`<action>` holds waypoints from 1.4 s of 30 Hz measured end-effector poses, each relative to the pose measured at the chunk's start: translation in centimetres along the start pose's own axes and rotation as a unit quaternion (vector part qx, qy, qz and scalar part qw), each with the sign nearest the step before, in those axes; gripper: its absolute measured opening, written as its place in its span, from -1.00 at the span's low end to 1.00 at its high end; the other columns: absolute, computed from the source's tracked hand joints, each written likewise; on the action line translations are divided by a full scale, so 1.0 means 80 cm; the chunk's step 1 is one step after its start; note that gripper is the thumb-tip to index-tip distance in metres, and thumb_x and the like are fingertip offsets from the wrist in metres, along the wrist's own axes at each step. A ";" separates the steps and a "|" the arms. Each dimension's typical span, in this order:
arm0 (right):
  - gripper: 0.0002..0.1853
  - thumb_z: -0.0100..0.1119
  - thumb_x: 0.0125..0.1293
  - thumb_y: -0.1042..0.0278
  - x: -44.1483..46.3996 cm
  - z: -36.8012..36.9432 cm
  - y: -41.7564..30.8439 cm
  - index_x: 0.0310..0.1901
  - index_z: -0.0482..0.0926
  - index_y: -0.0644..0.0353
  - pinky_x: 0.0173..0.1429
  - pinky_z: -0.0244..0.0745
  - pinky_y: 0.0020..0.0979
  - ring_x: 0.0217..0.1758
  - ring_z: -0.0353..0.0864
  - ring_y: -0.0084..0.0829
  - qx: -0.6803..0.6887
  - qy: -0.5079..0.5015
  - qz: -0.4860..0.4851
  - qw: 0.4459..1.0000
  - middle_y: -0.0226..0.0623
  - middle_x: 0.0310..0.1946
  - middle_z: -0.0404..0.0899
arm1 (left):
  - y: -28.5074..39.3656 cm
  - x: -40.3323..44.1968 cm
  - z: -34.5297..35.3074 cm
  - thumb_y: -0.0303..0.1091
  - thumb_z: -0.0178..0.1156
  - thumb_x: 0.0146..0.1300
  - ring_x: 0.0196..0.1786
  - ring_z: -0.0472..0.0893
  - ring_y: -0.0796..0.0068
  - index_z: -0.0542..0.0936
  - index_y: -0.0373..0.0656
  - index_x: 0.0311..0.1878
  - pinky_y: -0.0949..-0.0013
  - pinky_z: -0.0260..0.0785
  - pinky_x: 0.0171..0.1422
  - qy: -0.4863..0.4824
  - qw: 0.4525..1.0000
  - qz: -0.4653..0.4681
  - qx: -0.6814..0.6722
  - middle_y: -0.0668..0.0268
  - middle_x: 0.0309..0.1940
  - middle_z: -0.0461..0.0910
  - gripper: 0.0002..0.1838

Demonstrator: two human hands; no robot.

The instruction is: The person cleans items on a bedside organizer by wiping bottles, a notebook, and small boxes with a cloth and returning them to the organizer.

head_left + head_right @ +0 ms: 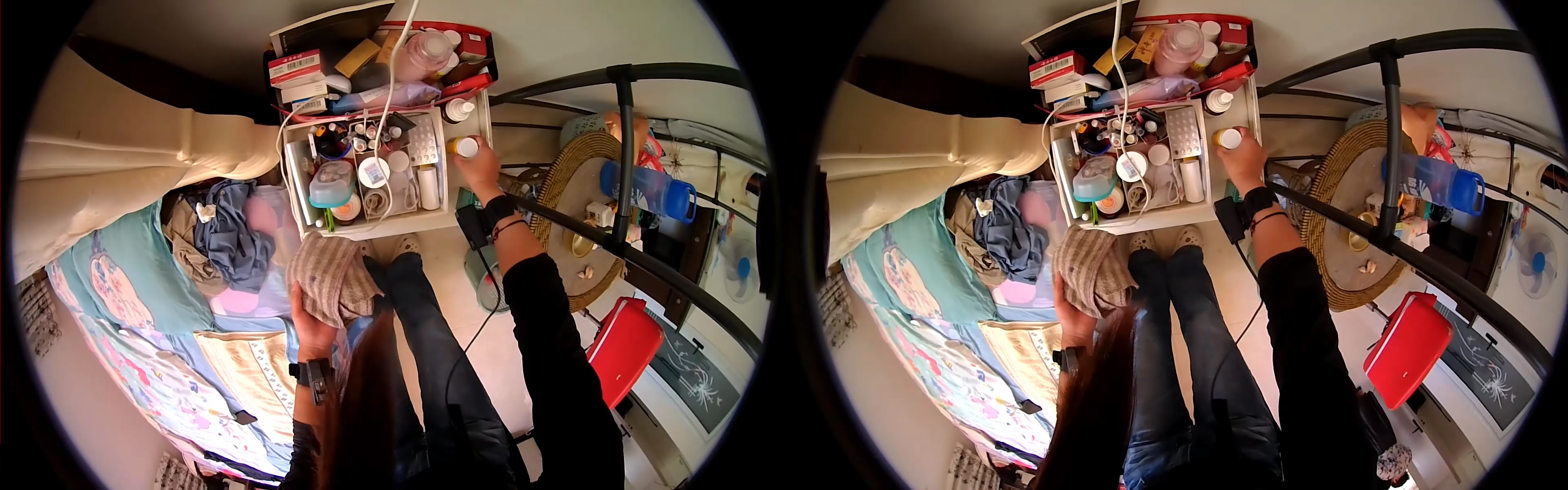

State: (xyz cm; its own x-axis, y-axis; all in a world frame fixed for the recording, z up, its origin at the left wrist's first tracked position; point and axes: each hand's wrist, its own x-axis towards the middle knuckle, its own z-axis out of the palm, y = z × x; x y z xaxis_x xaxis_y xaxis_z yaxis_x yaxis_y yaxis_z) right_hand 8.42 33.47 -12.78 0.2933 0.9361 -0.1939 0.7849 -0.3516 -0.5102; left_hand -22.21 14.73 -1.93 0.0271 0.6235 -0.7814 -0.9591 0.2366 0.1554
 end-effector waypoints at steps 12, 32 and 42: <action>-0.53 0.20 -0.12 0.60 -0.135 -0.139 -0.081 -0.10 0.29 0.30 0.14 0.21 -0.39 0.06 0.33 -0.38 0.401 -0.094 -0.050 0.910 -0.10 -0.03 0.36 | -0.027 0.014 0.057 -0.08 -0.11 0.22 0.18 0.24 0.26 0.13 -0.24 0.19 0.24 0.05 0.26 -0.053 0.994 -0.090 0.029 0.17 0.14 0.22 -0.43; -0.59 0.32 -0.18 0.46 -0.208 -0.057 -0.112 -0.20 0.46 0.28 -0.12 0.37 -0.47 -0.22 0.48 -0.47 0.331 -0.001 0.005 0.944 -0.25 -0.28 0.51 | -0.077 0.034 0.079 -0.51 -0.09 0.13 -0.07 0.38 0.52 0.22 -0.18 0.11 0.51 0.22 0.02 -0.104 0.859 0.085 0.494 0.29 -0.11 0.38 -0.58; -0.57 0.28 -0.22 0.53 -0.197 -0.082 -0.132 -0.24 0.36 0.30 -0.11 0.36 -0.46 -0.18 0.47 -0.37 0.280 -0.042 -0.126 0.951 -0.20 -0.26 0.43 | -0.048 0.009 0.101 0.17 -0.21 0.14 0.25 0.13 0.25 0.09 -0.24 0.21 0.20 -0.13 0.32 -0.125 0.989 0.034 0.067 0.18 0.19 0.13 -0.27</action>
State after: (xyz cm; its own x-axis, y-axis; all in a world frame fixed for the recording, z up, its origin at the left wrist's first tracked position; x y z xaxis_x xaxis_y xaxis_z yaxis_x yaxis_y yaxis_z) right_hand -0.94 22.43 1.14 0.0715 0.9956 -0.0599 0.4044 -0.0838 -0.9107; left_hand -16.22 20.32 1.80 0.0492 0.8015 -0.5960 -0.9155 0.2747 0.2939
